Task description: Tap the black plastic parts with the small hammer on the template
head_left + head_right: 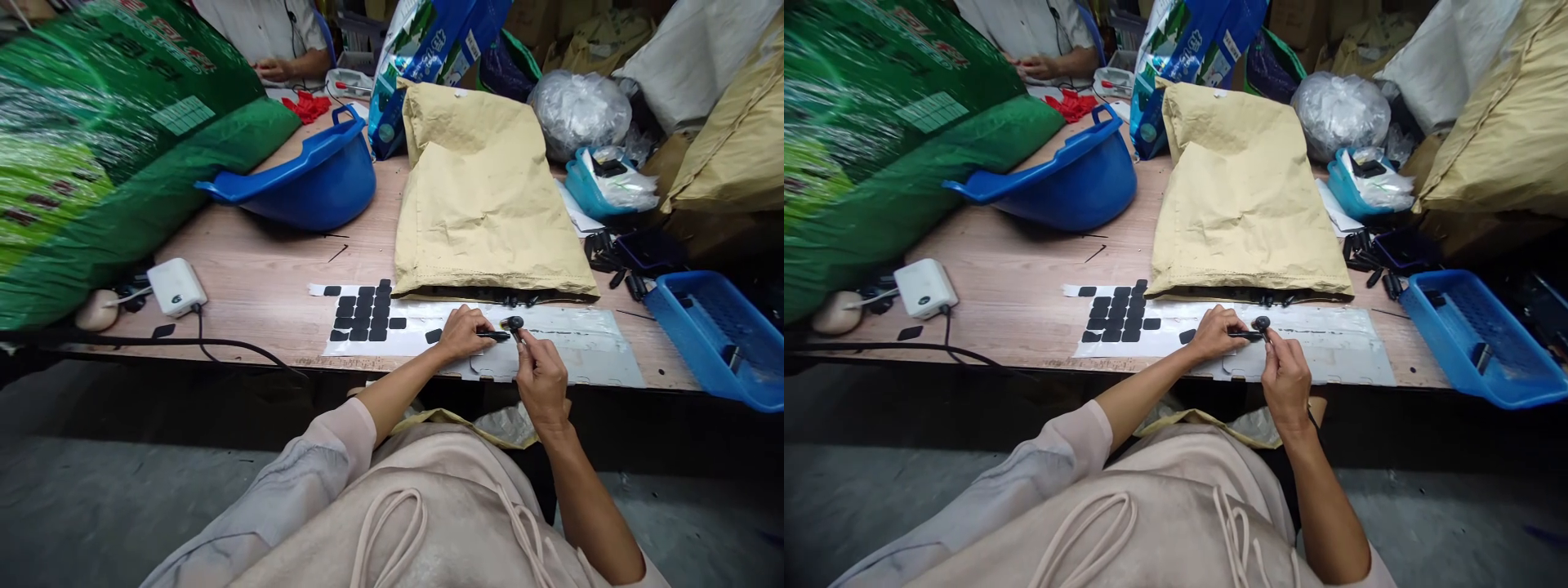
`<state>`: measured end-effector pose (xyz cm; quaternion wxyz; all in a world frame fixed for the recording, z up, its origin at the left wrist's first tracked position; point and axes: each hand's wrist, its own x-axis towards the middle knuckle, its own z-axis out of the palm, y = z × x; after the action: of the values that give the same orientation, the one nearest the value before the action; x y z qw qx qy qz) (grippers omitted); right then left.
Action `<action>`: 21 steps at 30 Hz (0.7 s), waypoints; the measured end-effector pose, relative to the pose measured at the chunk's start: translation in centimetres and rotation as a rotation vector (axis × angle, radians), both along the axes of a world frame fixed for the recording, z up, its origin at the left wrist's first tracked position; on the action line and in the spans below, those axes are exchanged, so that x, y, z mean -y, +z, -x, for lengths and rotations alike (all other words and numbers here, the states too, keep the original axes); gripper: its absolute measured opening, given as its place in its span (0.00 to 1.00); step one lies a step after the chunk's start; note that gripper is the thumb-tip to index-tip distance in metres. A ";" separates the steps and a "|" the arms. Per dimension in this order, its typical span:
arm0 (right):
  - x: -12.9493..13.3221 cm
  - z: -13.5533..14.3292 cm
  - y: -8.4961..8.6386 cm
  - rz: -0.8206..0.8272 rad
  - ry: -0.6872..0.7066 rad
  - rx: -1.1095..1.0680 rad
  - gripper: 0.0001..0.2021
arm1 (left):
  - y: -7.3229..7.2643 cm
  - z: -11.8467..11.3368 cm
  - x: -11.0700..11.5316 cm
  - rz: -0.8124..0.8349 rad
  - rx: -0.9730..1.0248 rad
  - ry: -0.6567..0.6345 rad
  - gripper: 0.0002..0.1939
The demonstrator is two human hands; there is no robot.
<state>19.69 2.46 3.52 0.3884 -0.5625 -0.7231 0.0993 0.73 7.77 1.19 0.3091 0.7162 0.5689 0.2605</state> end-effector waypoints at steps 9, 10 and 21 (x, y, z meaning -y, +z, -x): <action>0.8 0.3 -1.4 0.092 -0.005 0.034 0.19 | -0.1 0.2 0.0 -0.017 -0.032 -0.007 0.10; 0.8 0.3 -1.4 0.092 -0.005 0.032 0.19 | -0.1 0.2 0.0 -0.018 -0.034 -0.010 0.10; 0.5 0.6 2.0 -0.074 -0.040 0.024 0.18 | -0.3 0.3 -0.1 -0.023 -0.008 -0.055 0.09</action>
<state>19.13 2.00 5.49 0.4020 -0.5634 -0.7194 0.0580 0.42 7.87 0.91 0.3055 0.7360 0.5474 0.2555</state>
